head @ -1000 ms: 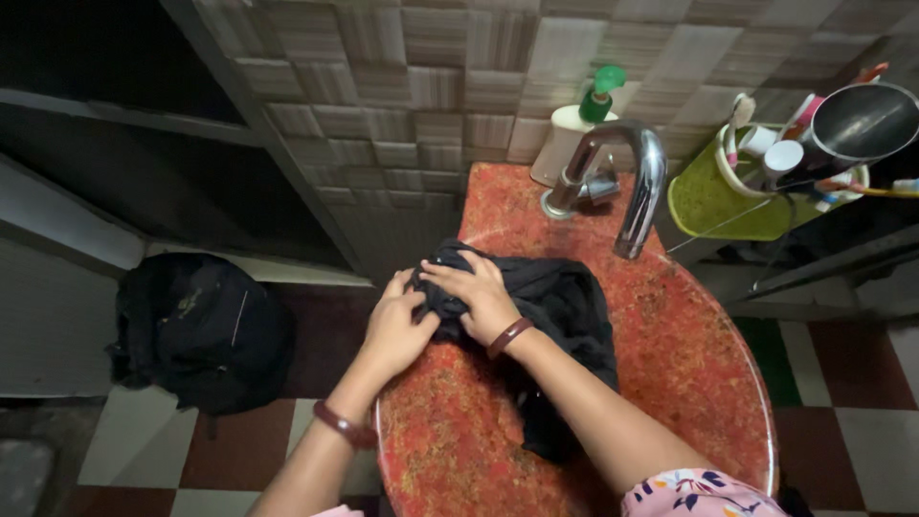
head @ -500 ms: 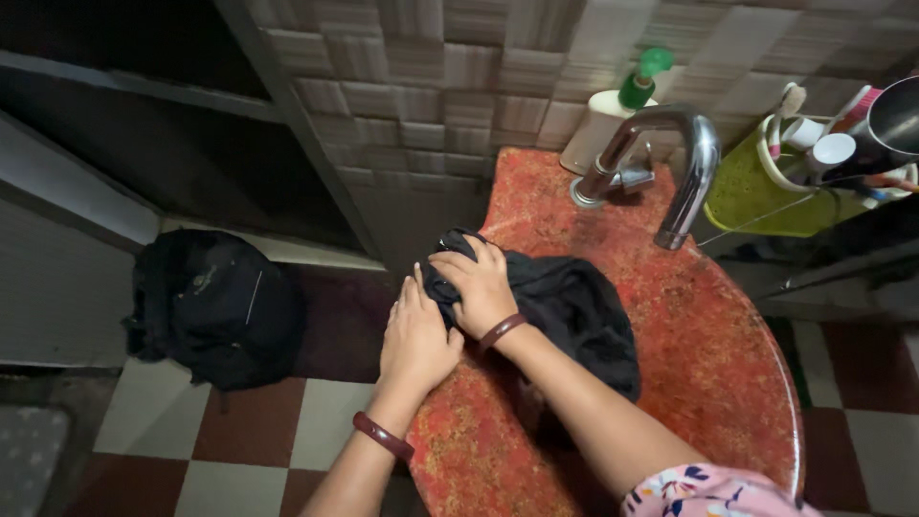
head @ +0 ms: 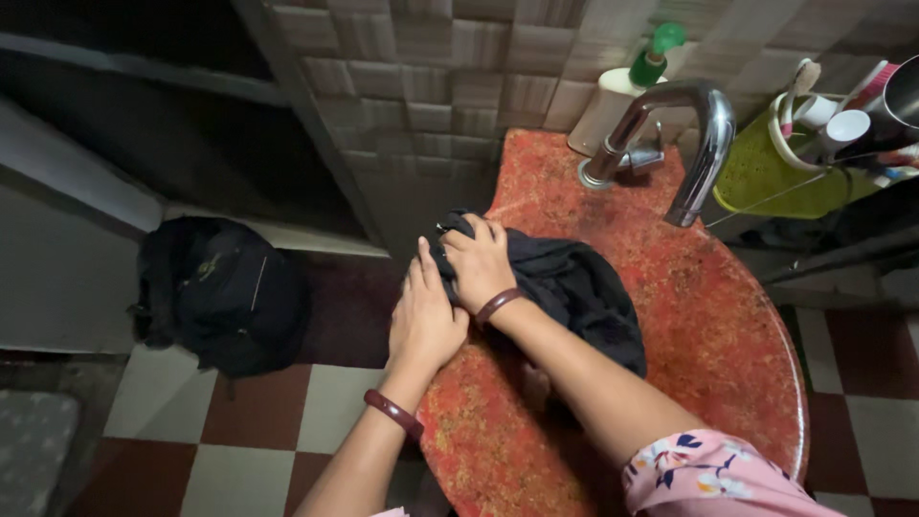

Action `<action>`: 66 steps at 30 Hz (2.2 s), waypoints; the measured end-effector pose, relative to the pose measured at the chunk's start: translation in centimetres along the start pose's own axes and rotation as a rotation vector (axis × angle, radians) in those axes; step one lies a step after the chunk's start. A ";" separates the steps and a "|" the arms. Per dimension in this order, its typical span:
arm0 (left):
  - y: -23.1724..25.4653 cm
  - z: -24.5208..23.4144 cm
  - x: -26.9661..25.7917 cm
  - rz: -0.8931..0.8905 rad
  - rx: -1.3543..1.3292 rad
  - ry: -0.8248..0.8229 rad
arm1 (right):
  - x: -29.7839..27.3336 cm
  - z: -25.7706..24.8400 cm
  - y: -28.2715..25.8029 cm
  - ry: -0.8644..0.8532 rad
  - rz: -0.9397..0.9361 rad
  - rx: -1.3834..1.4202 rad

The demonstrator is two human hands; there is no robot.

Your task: The person washes a black cloth by hand in a bathroom sink. They rub the cloth against the sink surface, rinse it under the faucet, and wring it out repeatedly. A metal cup is briefly moved aside during the process.

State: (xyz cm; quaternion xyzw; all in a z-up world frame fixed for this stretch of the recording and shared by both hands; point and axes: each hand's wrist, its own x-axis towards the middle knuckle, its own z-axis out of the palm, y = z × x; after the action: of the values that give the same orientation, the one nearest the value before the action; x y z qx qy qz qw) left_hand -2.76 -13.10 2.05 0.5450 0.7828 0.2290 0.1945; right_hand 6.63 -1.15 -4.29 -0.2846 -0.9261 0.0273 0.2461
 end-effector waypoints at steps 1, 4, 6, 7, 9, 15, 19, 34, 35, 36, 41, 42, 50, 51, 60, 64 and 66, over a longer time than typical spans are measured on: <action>0.0 0.0 -0.1 0.026 0.007 0.018 | 0.1 -0.3 0.4 -0.043 -0.038 0.014; 0.0 0.1 -0.2 0.098 0.062 0.064 | 1.8 -1.6 3.7 -0.109 0.017 -0.039; 0.0 0.2 -0.1 0.136 0.139 0.081 | 2.3 -2.1 5.3 -0.092 0.104 -0.071; 0.0 0.2 0.0 0.121 0.126 0.062 | 2.4 -2.1 5.4 -0.060 0.141 -0.070; 0.0 0.3 0.1 0.094 0.094 0.020 | 1.2 -1.8 4.2 0.007 0.210 -0.078; 0.0 0.4 0.2 0.035 0.099 -0.019 | -7.1 -1.2 -2.7 0.030 0.126 0.046; -0.3 0.6 0.1 0.064 0.115 0.007 | -9.3 -4.8 4.5 -0.246 -0.048 -0.241; -0.1 1.1 0.1 0.070 0.196 0.092 | -14.3 -6.4 -5.2 -0.426 -0.273 0.290; -0.2 1.0 0.1 0.067 0.202 0.094 | -13.8 -6.8 -3.2 -0.483 -0.367 0.267; -0.1 1.0 0.1 0.064 0.209 0.096 | -12.7 -6.9 -0.6 -0.531 -0.288 0.080; 0.0 0.8 0.0 0.043 0.231 0.088 | -8.0 -7.2 10.6 -0.037 0.493 -0.257; 0.1 0.8 0.1 0.042 0.238 0.078 | -7.7 -6.6 10.6 0.003 0.515 -0.231; 0.8 -0.1 0.1 0.063 0.246 0.105 | -12.4 -1.5 -2.4 -0.331 -0.203 0.293; 0.7 0.2 0.0 0.066 0.240 0.104 | -12.7 -2.1 -1.4 -0.399 -0.323 0.263; 0.1 0.9 -0.1 0.052 0.240 0.110 | -7.7 -3.2 5.1 0.102 0.512 -0.104; -0.1 0.8 0.1 0.015 0.244 0.060 | -10.5 -1.7 -1.6 -0.295 -0.082 0.368; 0.0 0.8 0.5 -0.017 0.246 0.030 | -10.5 -2.7 0.4 -0.343 -0.195 0.196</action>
State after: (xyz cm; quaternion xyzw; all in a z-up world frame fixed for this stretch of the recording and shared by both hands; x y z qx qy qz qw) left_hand -2.45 -12.53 1.33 0.5546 0.8124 0.1376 0.1161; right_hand 15.58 -6.74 -6.62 -0.1598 -0.9705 0.1410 0.1130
